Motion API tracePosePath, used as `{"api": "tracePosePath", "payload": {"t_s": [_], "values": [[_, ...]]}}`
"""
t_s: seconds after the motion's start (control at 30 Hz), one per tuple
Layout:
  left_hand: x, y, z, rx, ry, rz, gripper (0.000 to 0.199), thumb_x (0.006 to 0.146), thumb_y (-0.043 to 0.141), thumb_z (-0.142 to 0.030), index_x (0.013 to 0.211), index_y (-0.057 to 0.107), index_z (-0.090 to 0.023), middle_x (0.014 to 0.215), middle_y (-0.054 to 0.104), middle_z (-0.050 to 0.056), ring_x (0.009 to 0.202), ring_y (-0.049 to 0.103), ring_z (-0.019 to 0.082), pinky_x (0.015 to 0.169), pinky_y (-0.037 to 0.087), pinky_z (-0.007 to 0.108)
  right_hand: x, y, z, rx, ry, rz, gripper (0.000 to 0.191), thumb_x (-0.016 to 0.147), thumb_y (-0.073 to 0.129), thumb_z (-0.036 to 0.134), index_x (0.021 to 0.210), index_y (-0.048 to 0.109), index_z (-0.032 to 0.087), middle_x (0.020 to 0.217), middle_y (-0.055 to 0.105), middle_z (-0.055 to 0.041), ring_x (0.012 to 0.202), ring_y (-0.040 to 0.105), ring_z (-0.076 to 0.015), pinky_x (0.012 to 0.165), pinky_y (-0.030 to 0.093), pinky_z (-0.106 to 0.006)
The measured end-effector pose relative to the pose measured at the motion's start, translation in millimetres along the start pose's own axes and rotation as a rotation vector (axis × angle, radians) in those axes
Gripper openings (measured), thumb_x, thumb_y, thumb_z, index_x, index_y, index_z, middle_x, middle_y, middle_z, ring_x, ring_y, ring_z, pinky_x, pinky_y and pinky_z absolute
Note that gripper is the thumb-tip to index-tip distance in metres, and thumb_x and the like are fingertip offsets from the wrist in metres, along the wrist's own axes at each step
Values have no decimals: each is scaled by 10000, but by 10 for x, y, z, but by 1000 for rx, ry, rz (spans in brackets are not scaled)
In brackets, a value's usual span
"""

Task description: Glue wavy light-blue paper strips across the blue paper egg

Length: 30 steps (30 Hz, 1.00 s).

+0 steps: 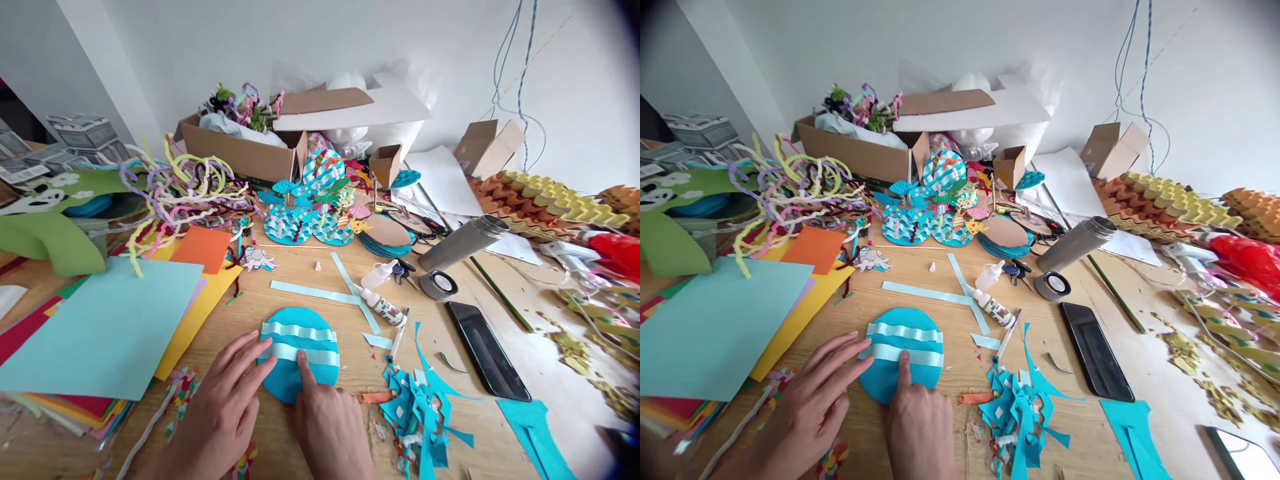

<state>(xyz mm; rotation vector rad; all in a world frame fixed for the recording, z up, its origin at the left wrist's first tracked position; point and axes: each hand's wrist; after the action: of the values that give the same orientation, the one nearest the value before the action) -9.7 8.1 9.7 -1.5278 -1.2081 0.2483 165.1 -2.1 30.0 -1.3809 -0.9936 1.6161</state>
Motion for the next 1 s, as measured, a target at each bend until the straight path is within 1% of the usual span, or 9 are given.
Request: {"api": "tracePosePath", "payload": {"t_s": [0.2,0.33,0.4,0.47,0.53,0.6,0.7,0.83,1.0], "values": [[37,-6,-104,54,19,-13,576,761,370,64,1238,554,-199,1381,508,67,1371,333,255,1069,426,446,-33,155,-64,167,-38,-246,529,828,455,74,1347,533,139,709,741,-103,580,699,-220,516,445,-233],[20,-42,-149,120,22,24,608,763,373,67,1294,516,-195,1408,478,72,1382,301,268,1081,404,457,-74,173,-165,446,-60,-560,432,892,366,127,1247,613,130,614,688,-48,487,624,-148,514,410,-208],[-1,-71,-191,155,10,53,613,770,367,56,1315,499,-191,1395,492,73,1333,368,256,1063,420,432,-89,137,-236,624,4,-709,420,932,331,208,1197,643,115,539,622,-14,428,552,-123,483,380,-205],[-13,-104,-270,182,2,92,585,787,361,30,1317,498,-177,1354,534,80,1229,470,239,1028,448,407,-88,86,-316,807,113,-790,430,945,338,294,1178,646,105,508,569,12,403,495,-116,451,358,-209],[1,-126,-394,198,-4,176,522,805,363,-4,1272,534,-162,1302,580,86,1135,536,231,1009,459,400,-68,39,-397,972,193,-819,452,936,364,357,1224,605,105,537,567,22,431,495,-122,453,374,-216],[45,-119,-542,208,-44,350,476,798,368,-5,1183,590,-174,1289,598,78,1146,544,235,1033,436,399,-31,12,-471,1074,222,-827,487,921,374,385,1285,548,112,575,594,22,494,539,-139,505,421,-232],[136,-41,-725,162,-134,556,504,775,403,-17,1233,554,-165,1367,546,97,1156,554,245,997,464,387,34,11,-554,1075,253,-800,507,898,374,378,1310,517,119,676,675,-9,649,621,-172,656,469,-284],[208,104,-784,144,-224,600,555,765,371,17,1280,504,-142,1500,384,131,1258,497,250,1000,463,384,80,29,-593,964,257,-767,491,892,348,353,1281,533,118,774,716,-42,785,649,-205,744,457,-323],[207,183,-715,142,-245,622,547,764,347,31,1262,516,-119,1524,332,154,1260,507,250,980,478,382,17,2,-554,768,172,-767,431,880,324,278,1108,664,142,722,691,-50,719,640,-203,693,458,-307]]}}
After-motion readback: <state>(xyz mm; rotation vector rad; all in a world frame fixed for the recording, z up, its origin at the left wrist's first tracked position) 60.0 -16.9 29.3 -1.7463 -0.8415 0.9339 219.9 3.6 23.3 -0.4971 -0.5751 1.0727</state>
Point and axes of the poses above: each hand's wrist, its own x-axis towards the middle knuckle, its own y-axis out of the palm, z = x × y
